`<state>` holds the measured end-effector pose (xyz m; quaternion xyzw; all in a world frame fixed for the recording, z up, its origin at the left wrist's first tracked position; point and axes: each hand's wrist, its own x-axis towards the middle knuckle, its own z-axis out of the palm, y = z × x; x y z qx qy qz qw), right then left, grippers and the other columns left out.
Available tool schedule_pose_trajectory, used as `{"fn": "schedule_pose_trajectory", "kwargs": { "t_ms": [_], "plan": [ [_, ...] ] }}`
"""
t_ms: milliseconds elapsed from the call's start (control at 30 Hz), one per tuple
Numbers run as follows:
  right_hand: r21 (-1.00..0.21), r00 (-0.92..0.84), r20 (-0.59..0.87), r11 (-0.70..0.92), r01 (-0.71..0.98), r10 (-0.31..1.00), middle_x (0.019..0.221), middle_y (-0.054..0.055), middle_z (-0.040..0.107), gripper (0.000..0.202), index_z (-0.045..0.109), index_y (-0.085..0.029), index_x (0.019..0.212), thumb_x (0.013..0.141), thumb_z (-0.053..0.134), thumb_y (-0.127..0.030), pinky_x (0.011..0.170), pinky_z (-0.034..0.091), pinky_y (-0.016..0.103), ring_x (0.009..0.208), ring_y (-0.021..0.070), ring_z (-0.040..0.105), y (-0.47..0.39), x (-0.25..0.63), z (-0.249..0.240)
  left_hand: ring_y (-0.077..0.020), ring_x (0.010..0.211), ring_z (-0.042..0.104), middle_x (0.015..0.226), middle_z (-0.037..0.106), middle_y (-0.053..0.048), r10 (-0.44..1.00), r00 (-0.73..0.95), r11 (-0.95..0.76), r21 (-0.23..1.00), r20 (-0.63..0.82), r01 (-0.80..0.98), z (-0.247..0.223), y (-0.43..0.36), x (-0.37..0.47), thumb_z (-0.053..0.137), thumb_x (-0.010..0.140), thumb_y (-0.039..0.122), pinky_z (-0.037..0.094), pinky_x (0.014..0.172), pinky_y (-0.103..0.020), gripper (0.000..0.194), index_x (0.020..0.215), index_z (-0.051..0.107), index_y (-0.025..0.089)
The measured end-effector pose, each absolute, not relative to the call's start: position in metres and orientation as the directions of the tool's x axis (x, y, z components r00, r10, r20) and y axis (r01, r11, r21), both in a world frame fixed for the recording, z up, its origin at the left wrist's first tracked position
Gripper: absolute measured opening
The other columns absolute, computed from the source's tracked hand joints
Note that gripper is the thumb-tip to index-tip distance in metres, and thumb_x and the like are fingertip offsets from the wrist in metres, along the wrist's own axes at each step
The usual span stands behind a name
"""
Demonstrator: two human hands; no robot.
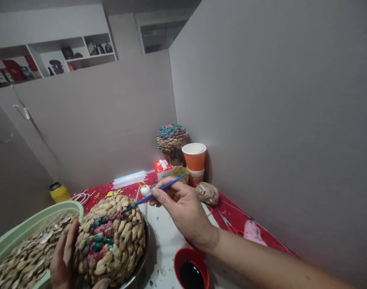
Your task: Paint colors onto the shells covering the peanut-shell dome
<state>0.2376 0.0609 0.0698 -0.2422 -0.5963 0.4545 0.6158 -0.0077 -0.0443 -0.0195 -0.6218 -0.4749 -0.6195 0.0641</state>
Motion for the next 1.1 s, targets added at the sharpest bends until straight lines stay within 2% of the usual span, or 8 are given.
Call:
{"fn": "schedule_pose_trajectory", "kwargs": {
  "t_ms": [167,367,667,900,1100],
  "plan": [
    [-0.835,-0.165,0.5,0.423,-0.351,0.85,0.066,0.0,0.07,0.031,0.065,-0.02,0.078,0.078,0.078,-0.048,0.062,0.059,0.025,0.06,0.0137,0.07,0.064,0.228,0.067,-0.0386,0.149,0.027,0.162,0.031,-0.012,0.514,-0.204,-0.549,0.502,0.833,0.668,-0.023,-0.046,-0.012,0.096,0.039,0.047,0.02,0.122,-0.056,0.14,0.156,0.022,0.027],
    [-0.863,-0.135,0.461,0.408,-0.297,0.877,0.063,0.0,0.071,0.033,0.065,-0.019,0.076,0.075,0.08,-0.049,0.059,0.058,0.022,0.058,0.0126,0.068,0.067,0.24,0.063,-0.0404,0.148,0.029,0.162,0.031,-0.013,0.533,-0.185,-0.493,0.48,0.826,0.725,-0.022,-0.049,-0.014,0.095,0.043,0.049,0.023,0.121,-0.057,0.136,0.156,0.024,0.025],
    [-0.805,-0.148,0.575,0.524,-0.279,0.805,0.066,0.001,0.07,0.025,0.065,-0.02,0.077,0.083,0.074,-0.043,0.06,0.061,0.027,0.061,0.0153,0.071,0.056,0.229,0.071,-0.0431,0.146,0.03,0.162,0.031,-0.013,0.531,-0.175,-0.473,0.461,0.829,0.751,-0.025,-0.049,-0.018,0.096,0.041,0.048,0.026,0.119,-0.06,0.138,0.156,0.024,0.026],
    [-0.801,-0.15,0.597,0.577,-0.159,0.788,0.068,0.002,0.071,0.018,0.067,-0.021,0.078,0.086,0.071,-0.036,0.058,0.06,0.024,0.062,0.0153,0.071,0.057,0.242,0.061,-0.0433,0.145,0.034,0.16,0.035,-0.014,0.494,-0.18,-0.466,0.434,0.851,0.771,-0.028,-0.048,-0.017,0.096,0.041,0.05,0.03,0.118,-0.061,0.134,0.155,0.028,0.029],
    [-0.794,-0.146,0.603,0.573,-0.204,0.784,0.068,0.001,0.071,0.016,0.068,-0.021,0.078,0.087,0.071,-0.034,0.057,0.059,0.024,0.062,0.0151,0.071,0.053,0.24,0.066,-0.0433,0.146,0.032,0.161,0.033,-0.013,0.502,-0.175,-0.47,0.437,0.847,0.767,-0.027,-0.047,-0.017,0.096,0.04,0.049,0.028,0.119,-0.062,0.134,0.155,0.028,0.03]
  ]
}}
